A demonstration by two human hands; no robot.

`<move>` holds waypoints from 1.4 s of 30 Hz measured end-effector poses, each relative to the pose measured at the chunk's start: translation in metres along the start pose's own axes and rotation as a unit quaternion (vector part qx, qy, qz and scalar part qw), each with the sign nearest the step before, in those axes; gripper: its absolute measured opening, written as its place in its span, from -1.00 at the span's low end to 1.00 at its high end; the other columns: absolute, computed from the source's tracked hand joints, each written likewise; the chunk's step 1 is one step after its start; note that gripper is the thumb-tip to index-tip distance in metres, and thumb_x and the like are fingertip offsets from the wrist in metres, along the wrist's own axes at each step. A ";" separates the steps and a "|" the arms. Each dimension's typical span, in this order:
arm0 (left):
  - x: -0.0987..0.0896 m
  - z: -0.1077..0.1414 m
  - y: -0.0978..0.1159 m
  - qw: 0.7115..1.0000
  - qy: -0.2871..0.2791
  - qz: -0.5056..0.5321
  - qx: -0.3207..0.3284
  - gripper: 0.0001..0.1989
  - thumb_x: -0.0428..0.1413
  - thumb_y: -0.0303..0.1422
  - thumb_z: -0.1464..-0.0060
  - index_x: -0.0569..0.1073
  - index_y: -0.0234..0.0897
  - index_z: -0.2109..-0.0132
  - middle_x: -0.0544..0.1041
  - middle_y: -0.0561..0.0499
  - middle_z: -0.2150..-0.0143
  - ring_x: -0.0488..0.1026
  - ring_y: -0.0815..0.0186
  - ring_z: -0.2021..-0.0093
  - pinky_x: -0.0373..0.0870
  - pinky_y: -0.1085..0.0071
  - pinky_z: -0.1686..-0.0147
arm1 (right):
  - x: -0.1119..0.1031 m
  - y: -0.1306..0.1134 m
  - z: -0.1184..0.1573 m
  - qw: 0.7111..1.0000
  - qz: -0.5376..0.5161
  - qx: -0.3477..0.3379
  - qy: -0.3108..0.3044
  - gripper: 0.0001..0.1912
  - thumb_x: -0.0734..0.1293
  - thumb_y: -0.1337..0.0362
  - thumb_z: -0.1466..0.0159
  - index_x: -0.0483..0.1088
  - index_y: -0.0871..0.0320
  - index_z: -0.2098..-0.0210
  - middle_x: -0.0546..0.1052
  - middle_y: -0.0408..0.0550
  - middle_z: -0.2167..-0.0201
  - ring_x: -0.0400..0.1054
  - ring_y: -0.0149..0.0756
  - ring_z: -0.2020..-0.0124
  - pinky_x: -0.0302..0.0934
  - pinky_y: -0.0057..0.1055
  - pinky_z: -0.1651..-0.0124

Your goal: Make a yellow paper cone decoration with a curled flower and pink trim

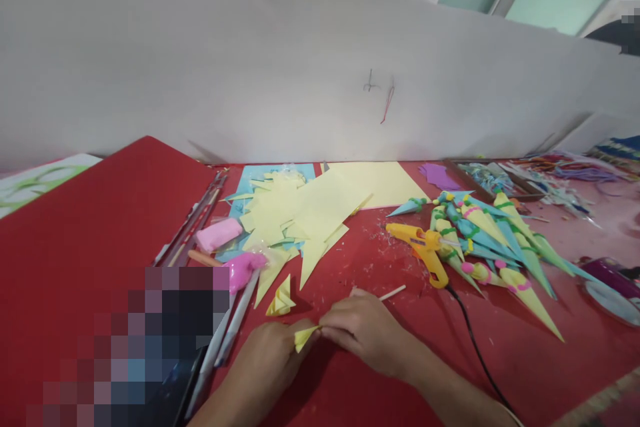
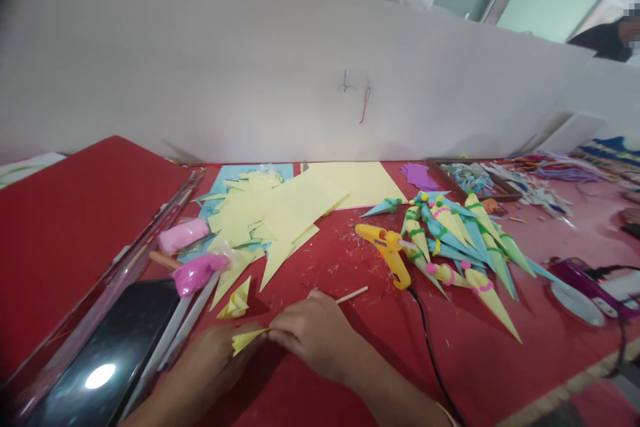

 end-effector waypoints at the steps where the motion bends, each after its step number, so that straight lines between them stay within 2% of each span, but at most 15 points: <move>1: -0.001 0.000 -0.003 0.999 0.004 0.027 -0.027 -0.64 -0.14 -0.24 -0.09 0.33 -0.24 0.58 0.44 0.04 0.63 0.33 0.35 0.60 0.13 0.51 0.58 | -0.001 -0.002 -0.001 1.000 0.018 -0.007 0.013 -0.73 0.09 0.22 -0.32 0.35 0.12 0.39 0.52 -0.21 0.47 0.32 -0.42 0.43 -0.10 -0.42 0.38; 5: 0.009 0.005 -0.017 0.976 -0.030 0.174 -0.130 -0.52 -0.24 -0.10 -0.10 0.16 -0.23 0.67 0.21 0.12 0.81 0.13 0.42 0.75 0.04 0.51 0.67 | -0.012 -0.015 -0.001 0.989 0.099 -0.051 0.099 -0.75 0.08 0.23 -0.32 0.33 0.15 0.37 0.46 -0.17 0.53 0.27 -0.39 0.47 -0.11 -0.38 0.37; 9: 0.025 0.008 -0.017 0.937 -0.104 0.301 -0.146 -0.47 -0.31 0.02 -0.08 0.22 -0.26 0.59 0.10 0.22 0.88 -0.02 0.49 0.82 -0.01 0.56 0.71 | -0.018 -0.025 0.003 0.974 0.154 -0.080 0.148 -0.72 0.05 0.28 -0.32 0.29 0.16 0.42 0.41 -0.17 0.60 0.22 -0.38 0.54 -0.12 -0.36 0.40; 14: 0.023 0.005 -0.022 0.963 -0.075 0.224 -0.128 -0.40 -0.34 -0.04 -0.13 0.18 -0.27 0.71 0.15 0.15 0.85 0.12 0.49 0.77 0.13 0.56 0.64 | -0.006 -0.017 0.001 0.984 0.134 -0.061 0.099 -0.78 0.11 0.29 -0.29 0.28 0.15 0.45 0.45 -0.20 0.58 0.26 -0.39 0.56 -0.12 -0.39 0.44; 16: 0.009 0.002 -0.015 0.992 -0.022 0.105 -0.064 -0.43 -0.31 -0.11 -0.16 0.20 -0.28 0.70 0.27 0.10 0.78 0.22 0.45 0.72 0.13 0.55 0.63 | 0.001 -0.010 -0.001 0.993 0.100 -0.031 0.049 -0.76 0.12 0.24 -0.29 0.30 0.14 0.44 0.48 -0.21 0.55 0.29 -0.41 0.54 -0.13 -0.42 0.47; 18: -0.005 0.002 0.008 0.995 0.036 -0.055 0.072 -0.49 -0.28 -0.21 -0.20 0.30 -0.28 0.61 0.39 0.07 0.69 0.29 0.41 0.67 0.11 0.52 0.63 | 0.007 -0.003 -0.001 0.998 0.061 -0.002 -0.014 -0.72 0.11 0.20 -0.30 0.33 0.13 0.45 0.51 -0.21 0.54 0.30 -0.43 0.54 -0.16 -0.44 0.51; 21: -0.008 0.016 0.043 0.928 0.087 -0.237 0.274 -0.54 -0.32 -0.36 -0.24 0.35 -0.27 0.49 0.43 0.07 0.64 0.31 0.39 0.67 0.13 0.47 0.59 | 0.011 0.000 0.002 0.996 0.009 0.013 -0.084 -0.67 0.09 0.17 -0.31 0.38 0.13 0.44 0.52 -0.20 0.53 0.31 -0.44 0.54 -0.18 -0.47 0.54; 23: -0.008 0.021 0.050 0.903 0.093 -0.276 0.316 -0.54 -0.34 -0.41 -0.24 0.35 -0.28 0.47 0.42 0.07 0.65 0.31 0.39 0.68 0.14 0.46 0.57 | 0.009 -0.001 0.004 0.995 -0.015 0.009 -0.100 -0.66 0.08 0.16 -0.31 0.39 0.13 0.43 0.52 -0.19 0.53 0.32 -0.43 0.52 -0.15 -0.48 0.53; 26: -0.010 0.015 0.043 0.934 0.065 -0.240 0.255 -0.52 -0.35 -0.35 -0.25 0.35 -0.29 0.48 0.42 0.05 0.65 0.31 0.39 0.67 0.10 0.49 0.60 | 0.005 -0.001 0.005 0.996 -0.028 0.013 -0.080 -0.65 0.06 0.17 -0.32 0.39 0.13 0.40 0.52 -0.18 0.51 0.32 -0.44 0.51 -0.11 -0.50 0.52; 29: -0.004 0.004 0.017 0.994 -0.031 -0.061 0.084 -0.50 -0.33 -0.21 -0.22 0.31 -0.29 0.54 0.33 0.10 0.73 0.26 0.42 0.70 0.05 0.54 0.67 | -0.001 -0.005 0.002 1.000 0.009 -0.014 -0.014 -0.70 0.07 0.18 -0.32 0.37 0.15 0.33 0.52 -0.14 0.47 0.32 -0.43 0.49 -0.08 -0.50 0.50; 32: 0.018 0.008 0.000 0.973 -0.144 0.171 -0.063 -0.48 -0.38 -0.13 -0.19 0.27 -0.28 0.52 0.15 0.21 0.84 0.09 0.47 0.81 0.05 0.58 0.72 | -0.004 -0.017 0.003 0.993 0.079 -0.082 0.043 -0.71 0.08 0.22 -0.31 0.36 0.19 0.37 0.48 -0.13 0.54 0.29 -0.41 0.53 -0.10 -0.46 0.52; 34: 0.022 0.009 -0.001 0.960 -0.152 0.222 -0.082 -0.48 -0.40 -0.12 -0.19 0.28 -0.29 0.49 0.13 0.23 0.85 0.07 0.48 0.81 0.11 0.58 0.68 | -0.003 -0.020 0.004 0.989 0.100 -0.099 0.047 -0.70 0.08 0.27 -0.31 0.35 0.19 0.42 0.46 -0.14 0.58 0.27 -0.41 0.56 -0.13 -0.44 0.54; 36: 0.015 0.007 0.002 0.981 -0.113 0.152 -0.045 -0.46 -0.36 -0.12 -0.19 0.29 -0.30 0.53 0.19 0.19 0.82 0.15 0.48 0.77 0.13 0.57 0.62 | -0.001 -0.016 0.004 0.993 0.083 -0.081 0.020 -0.72 0.09 0.28 -0.31 0.36 0.19 0.41 0.46 -0.15 0.57 0.26 -0.42 0.56 -0.15 -0.44 0.55; 38: 0.007 0.005 0.012 0.997 -0.061 0.010 0.042 -0.44 -0.33 -0.11 -0.19 0.31 -0.31 0.57 0.30 0.11 0.75 0.22 0.44 0.71 0.07 0.54 0.63 | 0.000 -0.009 0.005 0.998 0.033 -0.046 -0.029 -0.71 0.09 0.25 -0.31 0.37 0.17 0.41 0.47 -0.18 0.56 0.26 -0.45 0.57 -0.16 -0.47 0.55; 42: 0.003 0.015 0.043 0.948 0.034 -0.194 0.248 -0.40 -0.41 -0.20 -0.23 0.39 -0.29 0.51 0.39 0.03 0.69 0.20 0.40 0.71 -0.06 0.45 0.65 | 0.005 -0.009 0.012 0.982 -0.112 -0.047 -0.142 -0.67 0.07 0.22 -0.32 0.39 0.16 0.40 0.44 -0.24 0.59 0.23 -0.53 0.57 -0.07 -0.56 0.50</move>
Point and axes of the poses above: each hand's wrist, its own z-axis away from the middle knuckle, its own x-axis out of the palm, y = z × x, the point moved 9 cm from there along -z, towards the middle knuckle
